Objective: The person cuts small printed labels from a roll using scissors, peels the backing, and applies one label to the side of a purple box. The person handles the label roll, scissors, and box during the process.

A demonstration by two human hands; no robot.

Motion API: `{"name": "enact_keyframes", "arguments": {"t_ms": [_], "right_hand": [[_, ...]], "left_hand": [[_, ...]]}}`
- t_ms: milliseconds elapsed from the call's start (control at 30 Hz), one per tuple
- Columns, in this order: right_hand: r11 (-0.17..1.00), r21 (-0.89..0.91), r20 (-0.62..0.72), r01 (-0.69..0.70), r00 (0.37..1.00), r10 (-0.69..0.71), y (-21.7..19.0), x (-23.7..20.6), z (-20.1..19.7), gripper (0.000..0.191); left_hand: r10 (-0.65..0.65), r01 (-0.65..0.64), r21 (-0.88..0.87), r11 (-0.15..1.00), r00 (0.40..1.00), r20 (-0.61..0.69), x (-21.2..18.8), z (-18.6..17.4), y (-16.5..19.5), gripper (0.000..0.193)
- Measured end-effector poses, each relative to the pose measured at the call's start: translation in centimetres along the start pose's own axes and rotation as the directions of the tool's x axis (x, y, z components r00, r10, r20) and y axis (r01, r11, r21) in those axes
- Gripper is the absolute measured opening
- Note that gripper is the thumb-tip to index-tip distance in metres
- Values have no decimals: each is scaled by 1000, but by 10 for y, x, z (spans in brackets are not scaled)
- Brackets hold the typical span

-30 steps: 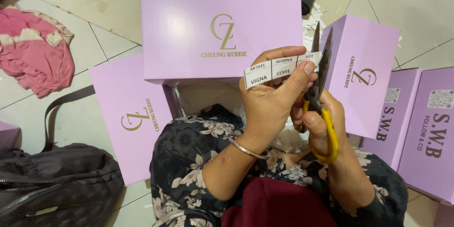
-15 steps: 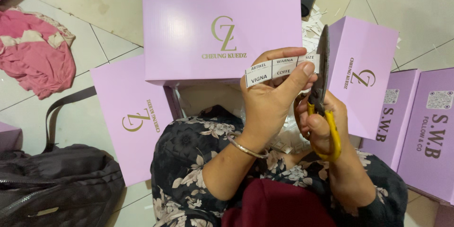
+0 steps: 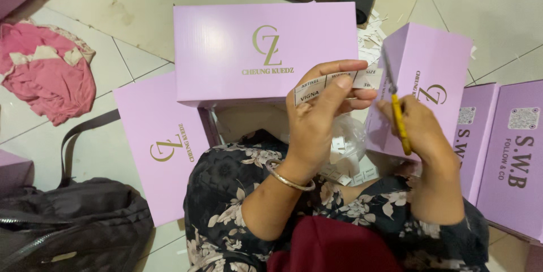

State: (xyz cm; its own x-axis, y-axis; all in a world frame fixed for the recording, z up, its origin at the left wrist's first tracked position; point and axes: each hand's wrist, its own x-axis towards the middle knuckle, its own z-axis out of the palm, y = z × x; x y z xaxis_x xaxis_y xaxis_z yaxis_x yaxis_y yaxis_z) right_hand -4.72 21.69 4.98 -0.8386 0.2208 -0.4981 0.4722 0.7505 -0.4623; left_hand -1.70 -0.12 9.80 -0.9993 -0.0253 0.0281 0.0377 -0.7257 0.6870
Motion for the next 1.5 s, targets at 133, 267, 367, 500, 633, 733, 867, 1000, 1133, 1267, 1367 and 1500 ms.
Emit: {"name": "enact_keyframes", "arguments": {"t_ms": [133, 267, 367, 500, 633, 733, 867, 1000, 1133, 1267, 1367, 1500], "right_hand": [[963, -269, 46, 2, 999, 11, 22, 29, 24, 52], [975, -150, 12, 165, 986, -165, 34, 35, 59, 57], [963, -95, 141, 253, 961, -239, 35, 38, 80, 40], [950, -222, 285, 220, 946, -152, 35, 39, 89, 37], [871, -453, 357, 191, 934, -19, 23, 34, 68, 47], [998, -61, 206, -17, 978, 29, 6, 14, 32, 43], [527, 733, -149, 431, 857, -494, -12, -31, -8, 35], [492, 608, -328, 623, 761, -559, -20, -61, -13, 12], [463, 640, -365, 613, 772, -520, -15, -65, -23, 12], [406, 523, -513, 750, 657, -553, -4, -66, -33, 11], [422, 216, -622, 880, 457, -635, -2, -64, -41, 11], [403, 130, -592, 906, 397, -701, -3, -71, -37, 19]], "left_hand": [[-56, 62, -72, 995, 996, 75, -2, -2, 3, 32], [-61, 65, -38, 997, 993, 99, -1, -1, 3, 31], [-60, 61, -6, 998, 992, 112, -1, 2, 1, 29], [-44, 36, 139, 990, 998, 54, -3, 7, 0, 27], [70, -68, 329, 942, 998, 8, -3, 11, 1, 26], [121, -101, 467, 879, 993, -14, -4, 13, 3, 25], [158, -157, 541, 827, 986, 44, -4, 16, -2, 20], [114, -155, 503, 850, 987, 112, -6, 14, -18, 15], [27, -81, 412, 908, 990, 136, -6, 6, -30, 21], [-12, -10, 193, 981, 994, 109, 4, -1, -19, 29], [-23, 8, 138, 990, 994, 106, 11, -3, -2, 33], [-191, 78, 417, 905, 953, 235, 1, 9, 5, 39]]}}
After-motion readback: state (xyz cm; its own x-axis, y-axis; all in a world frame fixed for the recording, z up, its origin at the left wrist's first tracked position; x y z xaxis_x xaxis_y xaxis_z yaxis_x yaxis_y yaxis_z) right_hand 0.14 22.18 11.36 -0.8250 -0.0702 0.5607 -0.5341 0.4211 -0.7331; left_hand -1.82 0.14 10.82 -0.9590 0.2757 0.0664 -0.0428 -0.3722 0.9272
